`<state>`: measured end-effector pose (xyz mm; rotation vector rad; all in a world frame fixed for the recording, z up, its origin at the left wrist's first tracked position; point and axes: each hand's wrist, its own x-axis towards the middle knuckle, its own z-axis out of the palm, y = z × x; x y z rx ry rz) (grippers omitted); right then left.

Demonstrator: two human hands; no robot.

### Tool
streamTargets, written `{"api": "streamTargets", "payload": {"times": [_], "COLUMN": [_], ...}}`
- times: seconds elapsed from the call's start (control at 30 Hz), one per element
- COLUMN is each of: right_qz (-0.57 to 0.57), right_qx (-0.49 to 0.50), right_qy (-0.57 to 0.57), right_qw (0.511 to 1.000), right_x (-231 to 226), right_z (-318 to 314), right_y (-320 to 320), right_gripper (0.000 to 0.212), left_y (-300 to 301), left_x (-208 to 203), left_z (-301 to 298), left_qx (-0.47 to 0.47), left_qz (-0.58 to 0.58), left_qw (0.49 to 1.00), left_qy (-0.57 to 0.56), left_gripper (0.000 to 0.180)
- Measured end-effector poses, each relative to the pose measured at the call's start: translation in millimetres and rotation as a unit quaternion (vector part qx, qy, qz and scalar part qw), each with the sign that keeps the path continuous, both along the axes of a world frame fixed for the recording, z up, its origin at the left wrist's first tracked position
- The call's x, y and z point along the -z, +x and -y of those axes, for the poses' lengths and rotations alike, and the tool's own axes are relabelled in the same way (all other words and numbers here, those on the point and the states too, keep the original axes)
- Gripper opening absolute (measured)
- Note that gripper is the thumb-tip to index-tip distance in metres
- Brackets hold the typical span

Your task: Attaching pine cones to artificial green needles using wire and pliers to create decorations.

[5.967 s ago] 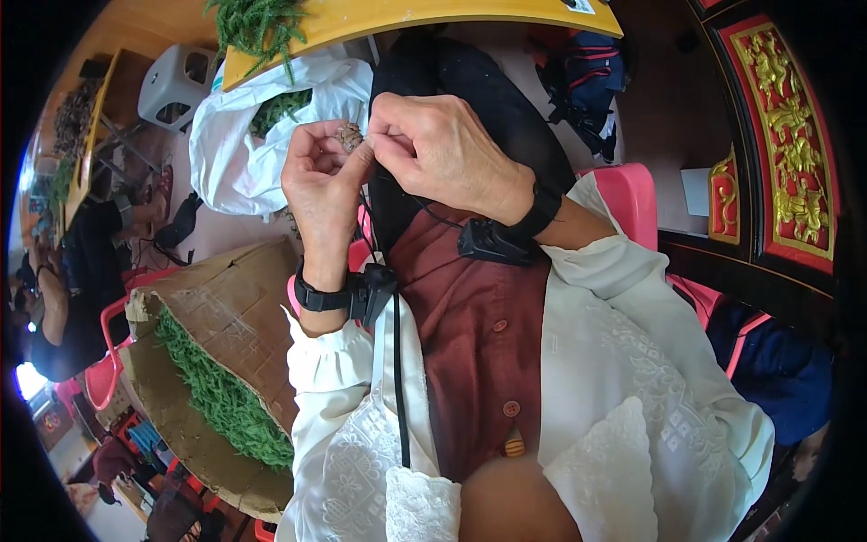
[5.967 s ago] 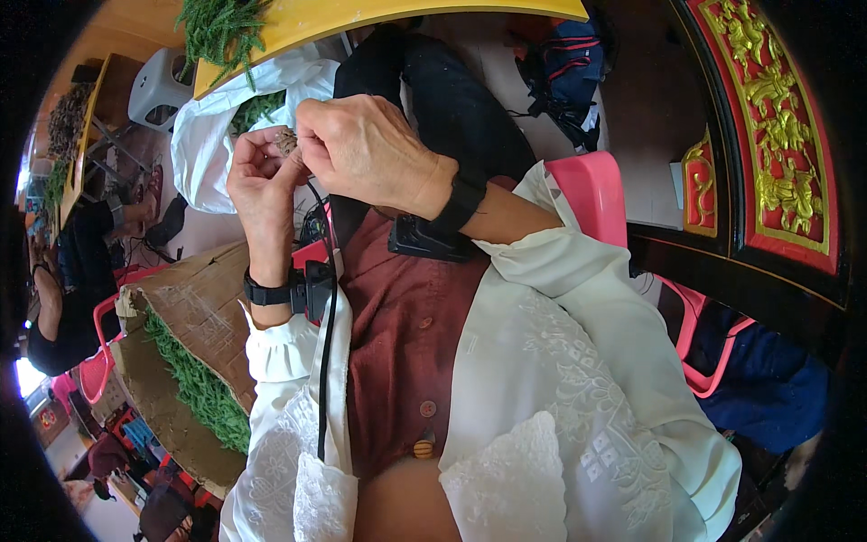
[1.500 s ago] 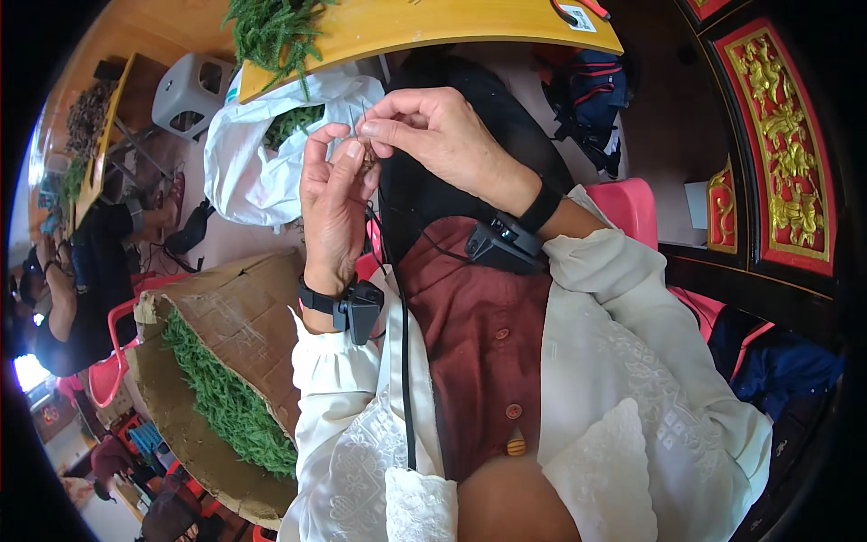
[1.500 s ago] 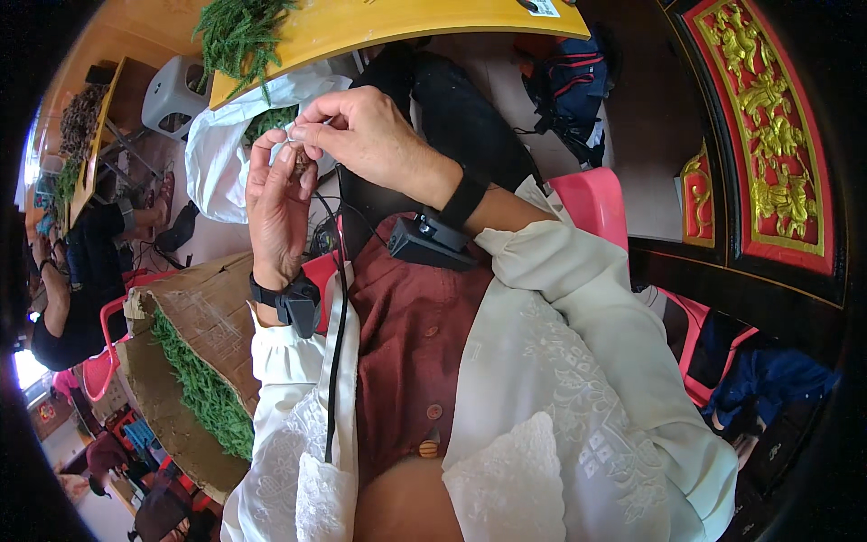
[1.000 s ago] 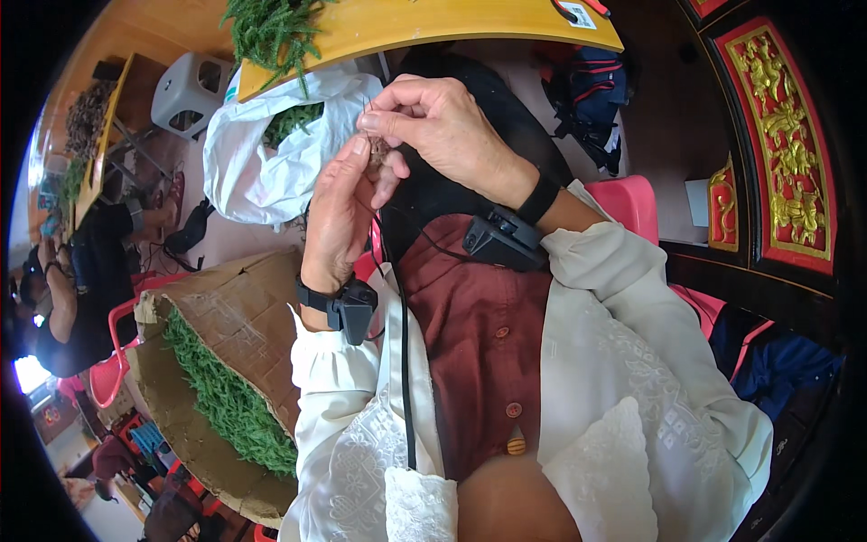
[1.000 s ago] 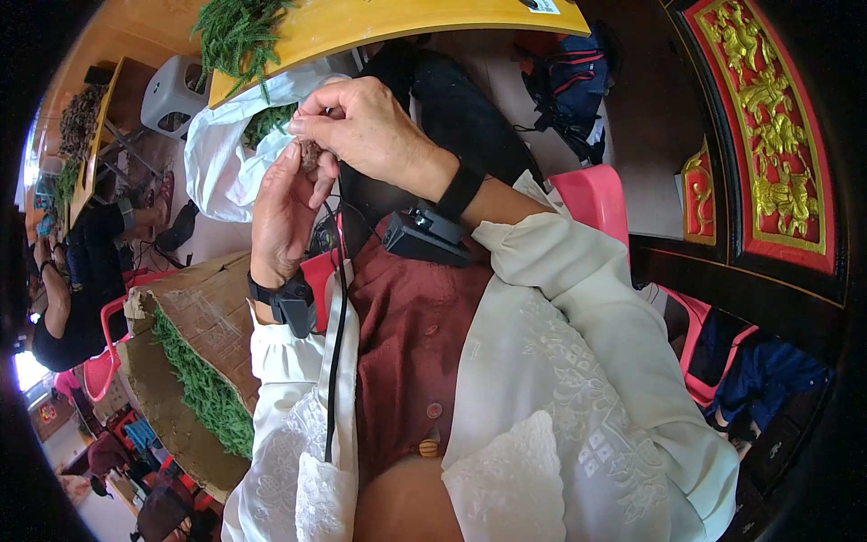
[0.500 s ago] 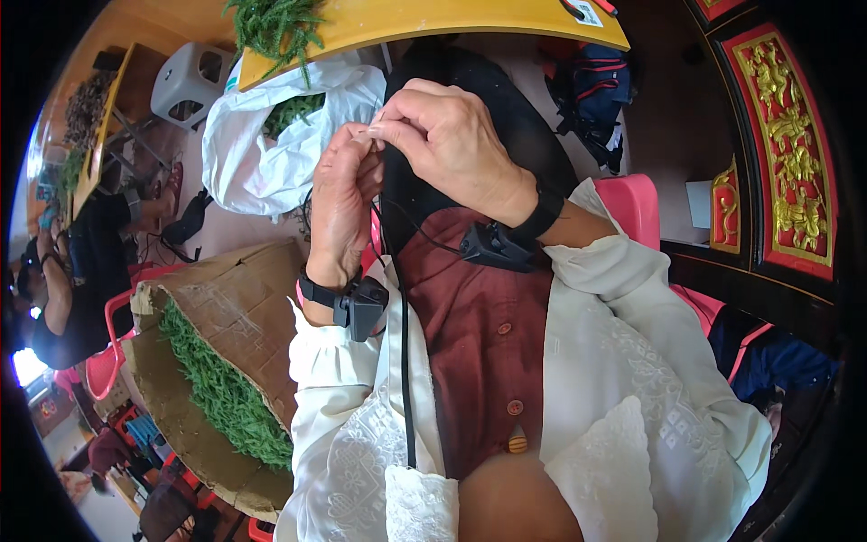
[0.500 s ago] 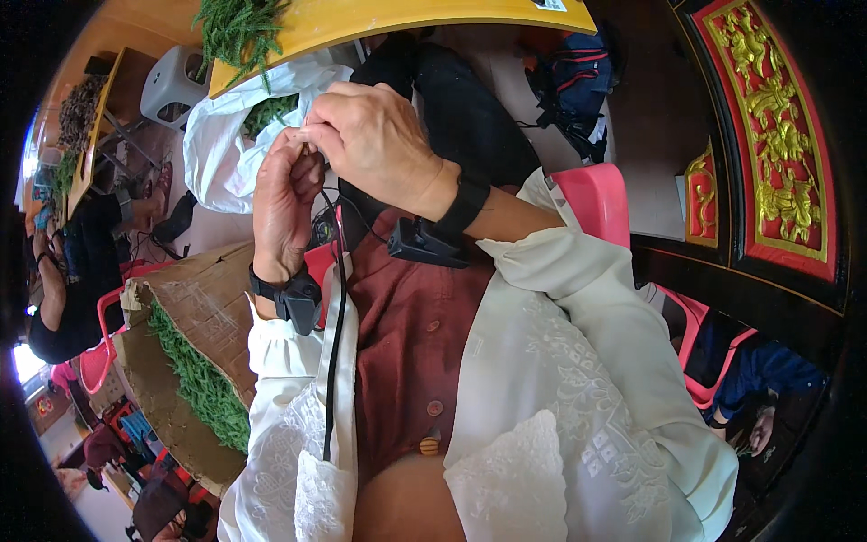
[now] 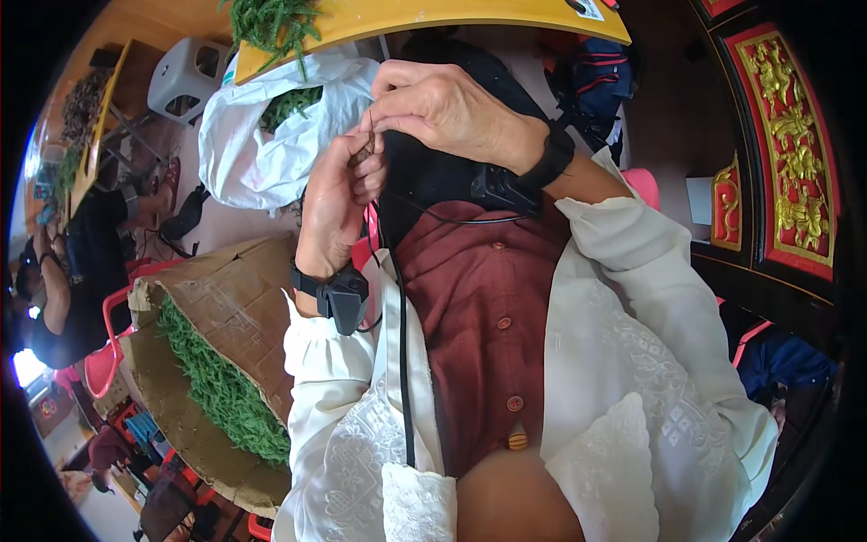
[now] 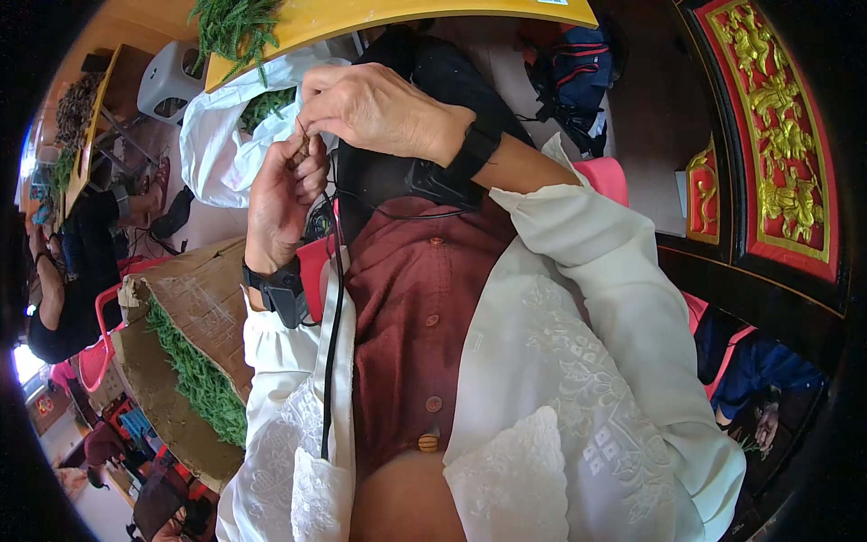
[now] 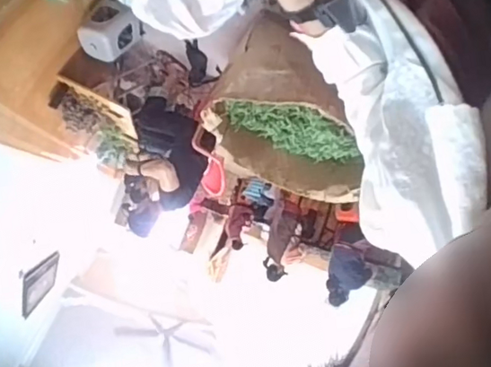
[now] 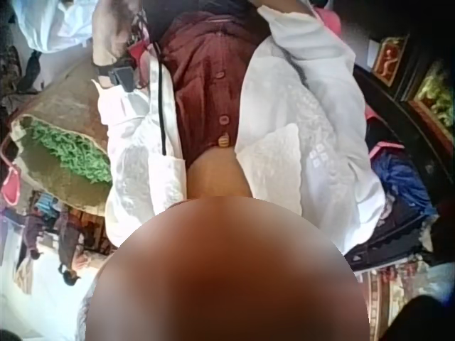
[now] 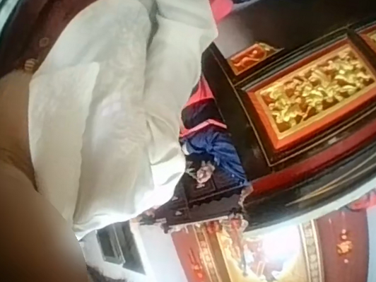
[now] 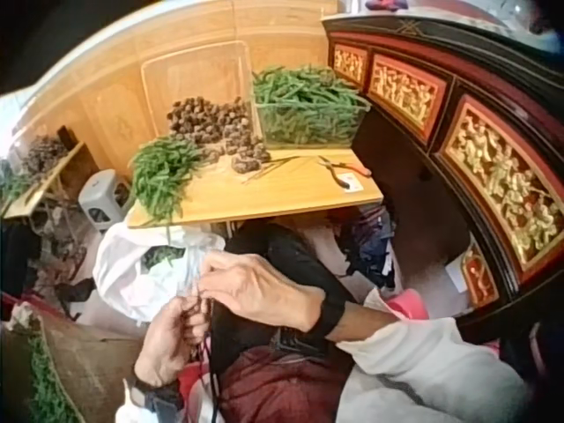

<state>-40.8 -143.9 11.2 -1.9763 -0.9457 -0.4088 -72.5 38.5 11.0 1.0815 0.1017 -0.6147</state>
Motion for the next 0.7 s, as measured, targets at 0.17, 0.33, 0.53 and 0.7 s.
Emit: {"api": "streamTargets", "payload": {"times": [0.17,0.33,0.53,0.7], "right_qz": [0.052,0.09,0.072,0.069], "right_qx": [-0.012,-0.016,-0.042,-0.046], "right_qy": [0.001,-0.008,0.009,-0.019], "right_qw": [0.999,0.996,0.996,0.996], "right_x": [-3.7,0.4,-3.6,-3.3], "right_z": [0.2,1.1,2.9,2.2], "right_y": [3.3,8.9,8.5,6.6], "right_gripper": [0.011,0.009,0.009,0.009], "left_y": [-0.4,2.8,2.1,2.3], "left_x": [-0.1,0.6,-0.6,2.5], "left_z": [-0.9,-3.6,-6.6,-7.6], "left_qx": [0.017,0.029,0.042,0.044], "left_qz": [-0.027,-0.012,-0.014,-0.019], "left_qw": [0.997,0.997,0.995,0.996], "left_qy": [-0.065,-0.077,-0.085,-0.08], "left_gripper": [0.021,0.023,0.023,0.022]}}
